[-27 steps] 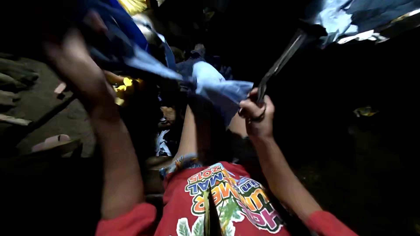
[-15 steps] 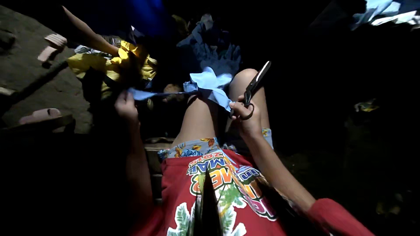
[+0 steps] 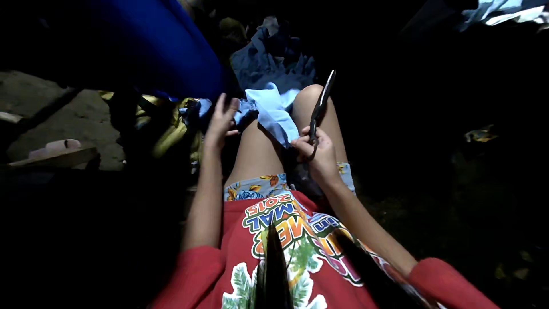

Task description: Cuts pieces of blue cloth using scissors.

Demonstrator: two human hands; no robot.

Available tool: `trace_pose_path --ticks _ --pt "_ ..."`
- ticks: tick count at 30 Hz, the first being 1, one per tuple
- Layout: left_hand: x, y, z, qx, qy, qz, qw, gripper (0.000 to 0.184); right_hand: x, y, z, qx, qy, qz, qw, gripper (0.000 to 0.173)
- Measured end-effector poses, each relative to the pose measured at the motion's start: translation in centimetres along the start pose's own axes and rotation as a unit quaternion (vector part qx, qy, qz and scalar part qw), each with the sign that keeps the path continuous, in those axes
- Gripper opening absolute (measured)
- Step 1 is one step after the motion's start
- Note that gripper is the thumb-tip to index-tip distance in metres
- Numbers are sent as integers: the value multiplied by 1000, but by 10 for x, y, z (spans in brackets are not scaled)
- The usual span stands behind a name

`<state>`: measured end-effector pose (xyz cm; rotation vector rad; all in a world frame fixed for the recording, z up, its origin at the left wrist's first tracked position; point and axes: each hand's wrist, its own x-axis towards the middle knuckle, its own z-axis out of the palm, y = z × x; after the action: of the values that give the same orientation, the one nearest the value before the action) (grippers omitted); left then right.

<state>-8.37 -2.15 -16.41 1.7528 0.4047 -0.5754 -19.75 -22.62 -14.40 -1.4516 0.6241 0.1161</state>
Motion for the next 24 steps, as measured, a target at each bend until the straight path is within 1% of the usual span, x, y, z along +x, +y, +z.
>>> trace_pose_path --ticks 2,3,6,7,8,9,10,12,14,16,19,21,22,24 --pt "15 -6 16 42 -38 32 998 76 5 1 3 -22 3 -5 1000 33" --pt "22 -4 21 53 -35 40 997 73 6 2 5 -35 4 -6 999 34" --pt "31 14 31 63 -20 55 996 50 11 4 11 -78 4 3 997 36" --pt "34 19 33 58 -17 89 994 43 13 5 14 -87 1 5 996 35" --pt "40 21 35 49 -10 140 989 38 15 7 16 -94 -2 6 996 35" --pt "48 24 38 43 -4 190 981 37 18 8 19 -99 -2 10 995 34" --pt "57 27 42 45 5 231 972 40 21 10 22 -108 0 12 994 34" --pt "72 35 49 75 18 268 960 49 24 12 27 -135 2 6 991 35" --pt "82 39 55 115 31 271 955 52 29 15 31 -150 6 -9 989 35" --pt "82 39 58 120 44 252 959 55 30 15 31 -154 10 -15 988 35" --pt "70 34 48 109 42 175 978 72 25 13 28 -131 13 -16 991 35" --pt "52 29 34 162 54 118 978 80 22 12 27 -100 23 -39 994 36" --pt "41 26 28 190 75 110 973 76 22 11 26 -82 28 -49 995 35" --pt "13 25 23 213 114 131 961 54 22 9 25 -54 35 -63 996 35"
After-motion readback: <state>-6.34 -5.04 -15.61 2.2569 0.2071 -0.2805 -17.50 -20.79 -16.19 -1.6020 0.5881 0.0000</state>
